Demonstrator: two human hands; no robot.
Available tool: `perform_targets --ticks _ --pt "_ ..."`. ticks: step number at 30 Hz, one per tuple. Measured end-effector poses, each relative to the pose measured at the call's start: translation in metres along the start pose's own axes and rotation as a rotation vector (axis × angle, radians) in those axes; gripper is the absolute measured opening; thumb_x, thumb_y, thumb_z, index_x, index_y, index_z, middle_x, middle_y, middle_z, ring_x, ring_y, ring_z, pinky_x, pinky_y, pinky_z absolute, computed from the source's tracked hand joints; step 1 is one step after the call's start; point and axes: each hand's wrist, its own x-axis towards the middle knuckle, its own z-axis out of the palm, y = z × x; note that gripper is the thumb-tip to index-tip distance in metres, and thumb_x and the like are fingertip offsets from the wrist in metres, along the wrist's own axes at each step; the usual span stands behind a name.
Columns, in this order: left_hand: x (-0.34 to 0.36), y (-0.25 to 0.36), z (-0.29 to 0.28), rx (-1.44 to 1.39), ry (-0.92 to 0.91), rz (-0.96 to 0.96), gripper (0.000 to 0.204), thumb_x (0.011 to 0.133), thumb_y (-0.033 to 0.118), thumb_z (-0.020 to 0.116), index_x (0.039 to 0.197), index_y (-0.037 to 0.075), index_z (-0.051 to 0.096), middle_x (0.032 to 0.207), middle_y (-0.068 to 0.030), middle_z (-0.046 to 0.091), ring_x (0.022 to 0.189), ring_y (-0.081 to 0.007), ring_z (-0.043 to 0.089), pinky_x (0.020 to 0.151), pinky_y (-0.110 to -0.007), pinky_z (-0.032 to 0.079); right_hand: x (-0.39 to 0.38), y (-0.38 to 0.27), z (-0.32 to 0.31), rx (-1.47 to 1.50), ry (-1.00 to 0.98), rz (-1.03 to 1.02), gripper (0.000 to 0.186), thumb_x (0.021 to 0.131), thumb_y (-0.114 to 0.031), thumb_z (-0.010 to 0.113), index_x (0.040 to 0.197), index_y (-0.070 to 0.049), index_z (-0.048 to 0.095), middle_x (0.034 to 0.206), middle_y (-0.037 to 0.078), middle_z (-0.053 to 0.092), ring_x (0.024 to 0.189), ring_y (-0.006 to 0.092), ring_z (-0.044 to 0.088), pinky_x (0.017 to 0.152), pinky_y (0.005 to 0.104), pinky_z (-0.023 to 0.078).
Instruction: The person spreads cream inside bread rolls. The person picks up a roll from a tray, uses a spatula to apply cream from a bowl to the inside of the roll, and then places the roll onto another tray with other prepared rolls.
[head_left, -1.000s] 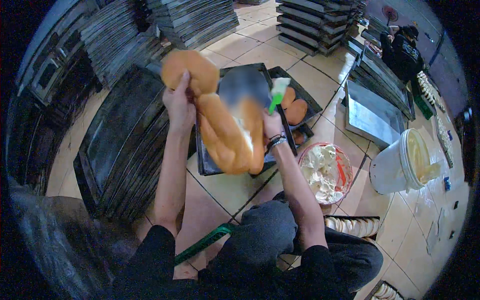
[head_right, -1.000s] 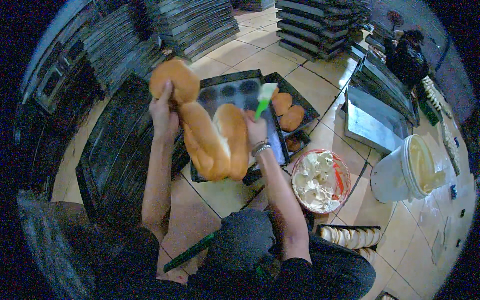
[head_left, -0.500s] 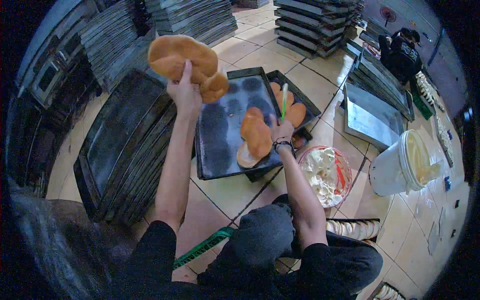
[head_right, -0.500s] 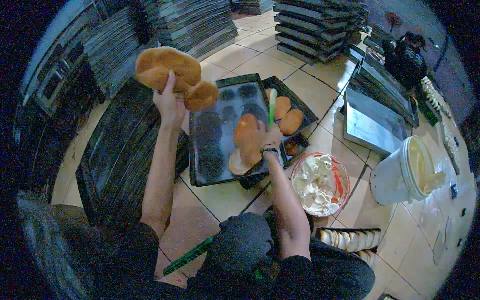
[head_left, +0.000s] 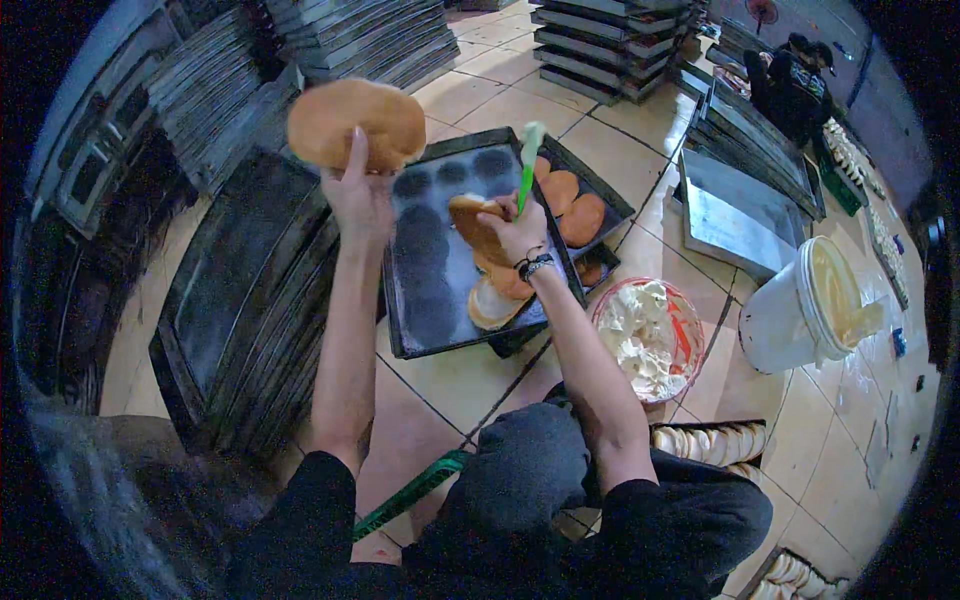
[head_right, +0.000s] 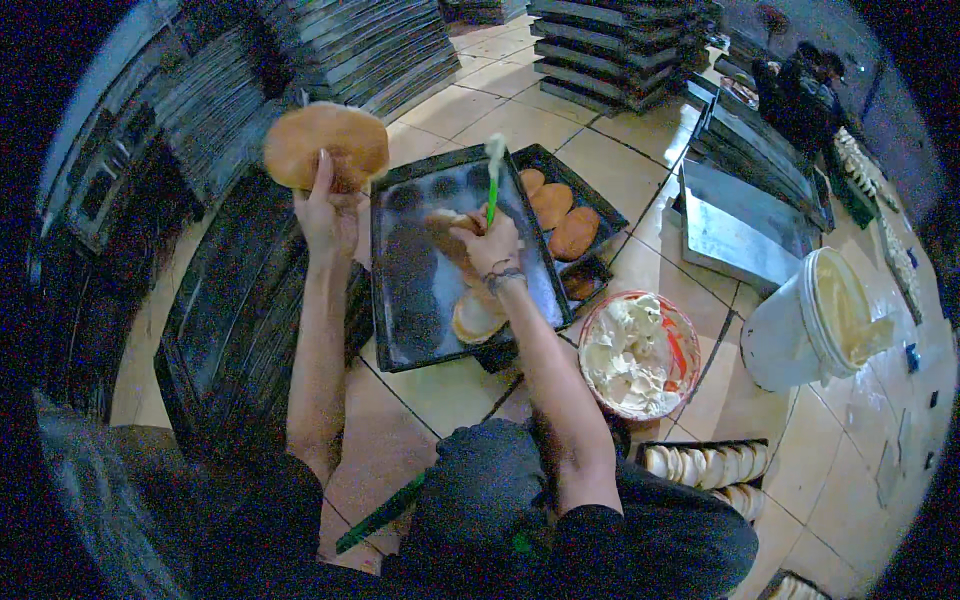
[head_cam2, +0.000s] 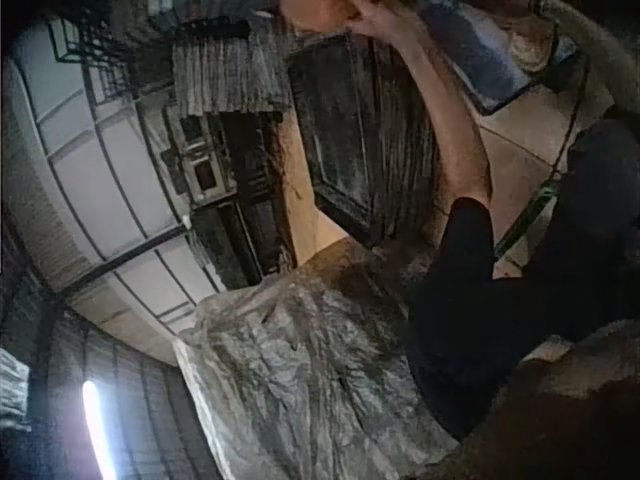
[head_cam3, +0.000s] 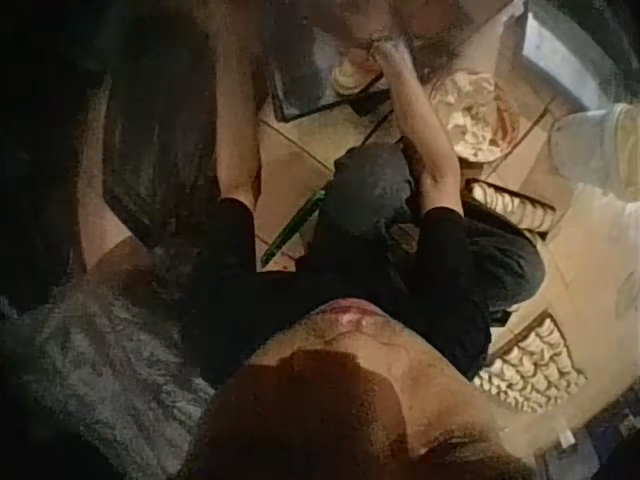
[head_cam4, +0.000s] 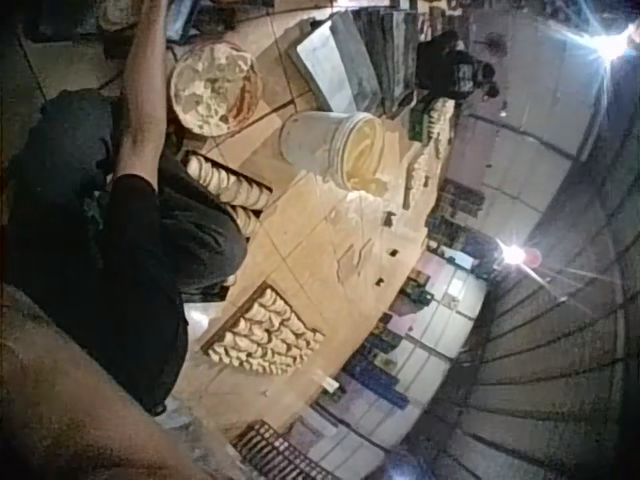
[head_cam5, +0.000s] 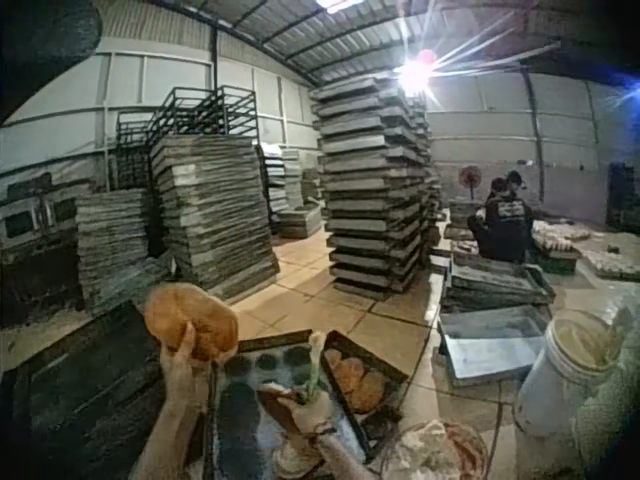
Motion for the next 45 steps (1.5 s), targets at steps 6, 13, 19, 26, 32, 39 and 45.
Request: perform_targets --ticks 6,13,19,26,32,39,45 --pt "-0.028 0.018 0.012 1.134 -0.818 0.869 0.024 0.068 0.013 0.074 0.09 0.021 0.074 0.119 -0.0109 0.062 0.124 -0.0318 0.046 0.102 -0.04 0.037 0.006 -0.047 -0.061 0.063 0.021 0.293 0.03 0.085 -0.026 0.069 0.101 -0.002 0.061 0.082 0.006 0.061 0.053 0.0104 0.052 0.047 0.0254 0.041" --pt "-0.055 -0.004 0.026 0.873 -0.842 0.696 0.023 0.069 0.015 0.075 0.091 0.02 0.074 0.139 -0.0162 0.043 0.128 -0.0333 0.041 0.103 -0.044 0.037 -0.034 -0.15 -0.119 0.341 -0.414 0.374 0.023 0.085 -0.019 0.067 0.1 -0.002 0.061 0.06 -0.008 0.05 0.041 -0.0008 0.036 0.035 0.0169 0.022" --pt "-0.073 -0.008 0.053 -0.3 -0.615 -0.849 0.053 0.081 0.007 0.065 0.128 0.003 0.042 0.121 -0.0201 0.053 0.095 -0.0268 0.064 0.072 -0.033 0.058 -0.019 -0.165 -0.169 0.065 -0.266 0.295 0.037 0.08 -0.018 0.073 0.108 0.003 0.06 0.089 0.006 0.067 0.076 0.0101 0.061 0.067 0.0239 0.05" --pt "-0.089 -0.029 0.075 0.257 -0.844 -0.646 0.029 0.084 0.009 0.064 0.109 -0.004 0.059 0.11 -0.0157 0.063 0.094 -0.02 0.064 0.082 -0.032 0.054 -0.035 -0.181 -0.222 0.113 -0.38 0.291 0.03 0.084 -0.012 0.065 0.11 0.001 0.062 0.073 -0.002 0.061 0.055 0.0027 0.05 0.049 0.0175 0.039" --pt "-0.13 -0.054 0.115 -0.178 -0.922 -1.178 0.037 0.081 0.011 0.061 0.112 -0.007 0.056 0.115 -0.017 0.061 0.1 -0.0254 0.063 0.089 -0.037 0.052 -0.06 -0.188 -0.272 0.123 -0.378 0.337 0.026 0.085 -0.013 0.057 0.107 -0.002 0.065 0.064 -0.004 0.052 0.048 0.0026 0.041 0.042 0.0191 0.03" --pt "-0.172 -0.09 0.068 -0.07 -0.753 -1.047 0.063 0.074 0.005 0.07 0.129 -0.005 0.04 0.119 -0.0135 0.057 0.108 -0.0227 0.058 0.098 -0.037 0.045 -0.094 -0.134 -0.329 -0.112 -0.083 0.463 0.025 0.089 -0.026 0.058 0.107 -0.007 0.058 0.063 -0.005 0.042 0.051 0.0042 0.041 0.044 0.0203 0.036" --pt "-0.185 -0.131 -0.051 -0.368 -0.399 -1.064 0.069 0.078 0.012 0.07 0.136 0.001 0.033 0.129 -0.0148 0.05 0.12 -0.0314 0.049 0.102 -0.051 0.039 -0.175 -0.03 -0.402 -1.431 -0.391 0.482 0.017 0.083 -0.019 0.053 0.09 -0.014 0.067 0.08 0.016 0.066 0.075 0.0352 0.064 0.065 0.0429 0.051"
